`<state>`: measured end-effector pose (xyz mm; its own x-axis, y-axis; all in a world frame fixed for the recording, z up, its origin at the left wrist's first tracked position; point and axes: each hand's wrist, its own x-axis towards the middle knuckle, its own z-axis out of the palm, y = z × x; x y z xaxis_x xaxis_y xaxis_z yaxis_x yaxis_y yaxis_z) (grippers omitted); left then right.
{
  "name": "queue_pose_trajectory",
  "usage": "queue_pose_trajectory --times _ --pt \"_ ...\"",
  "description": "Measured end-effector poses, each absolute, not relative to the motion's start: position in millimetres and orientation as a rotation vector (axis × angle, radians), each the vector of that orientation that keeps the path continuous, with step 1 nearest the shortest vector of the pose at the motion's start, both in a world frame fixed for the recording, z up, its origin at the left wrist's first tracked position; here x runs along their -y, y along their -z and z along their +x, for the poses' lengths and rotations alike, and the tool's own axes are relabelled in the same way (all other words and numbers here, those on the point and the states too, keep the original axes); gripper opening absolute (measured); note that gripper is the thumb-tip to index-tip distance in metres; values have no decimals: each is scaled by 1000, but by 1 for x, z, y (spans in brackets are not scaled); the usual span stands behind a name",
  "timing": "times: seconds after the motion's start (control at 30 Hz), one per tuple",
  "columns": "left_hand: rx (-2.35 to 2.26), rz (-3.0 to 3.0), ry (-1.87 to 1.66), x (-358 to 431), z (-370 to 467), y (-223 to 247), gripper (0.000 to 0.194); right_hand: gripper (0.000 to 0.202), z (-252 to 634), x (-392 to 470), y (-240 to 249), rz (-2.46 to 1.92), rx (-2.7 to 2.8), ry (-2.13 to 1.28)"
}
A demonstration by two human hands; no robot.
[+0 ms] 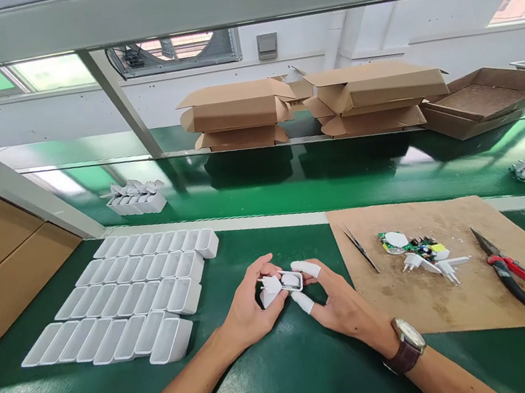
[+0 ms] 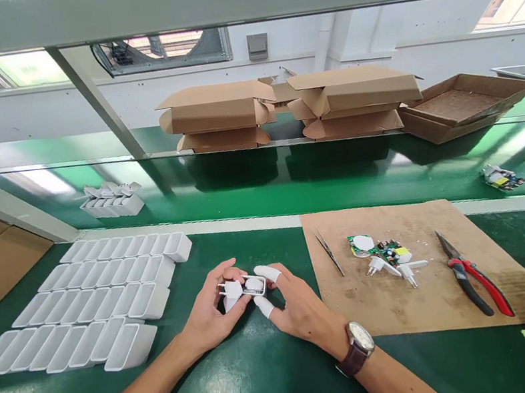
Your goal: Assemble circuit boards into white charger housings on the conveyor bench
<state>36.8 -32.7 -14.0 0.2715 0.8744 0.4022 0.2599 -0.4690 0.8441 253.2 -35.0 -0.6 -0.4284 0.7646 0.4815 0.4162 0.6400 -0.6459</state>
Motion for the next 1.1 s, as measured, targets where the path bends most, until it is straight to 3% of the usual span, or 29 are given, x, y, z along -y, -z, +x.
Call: queue_pose_trajectory --times 0.17,0.33,0.43,0.5,0.97,1.1 --pt "-1040 1903 -1182 32 35 14 61 37 254 35 6 -886 2118 -665" --pt "-1075 2021 -1262 34 38 15 93 32 244 34 1 -937 1483 -1318" --pt "-1085 2109 -1318 38 44 15 80 41 237 36 -4 -865 1097 -1753" --pt "-1068 2135 -1382 41 48 16 74 44 235 38 -5 -827 991 -1855" --pt "-1074 2173 -1373 41 48 13 72 46 234 39 -2 -822 1081 -1811" --pt "-1119 2178 -1345 39 47 12 76 45 235 39 -1 -935 1179 -1605"
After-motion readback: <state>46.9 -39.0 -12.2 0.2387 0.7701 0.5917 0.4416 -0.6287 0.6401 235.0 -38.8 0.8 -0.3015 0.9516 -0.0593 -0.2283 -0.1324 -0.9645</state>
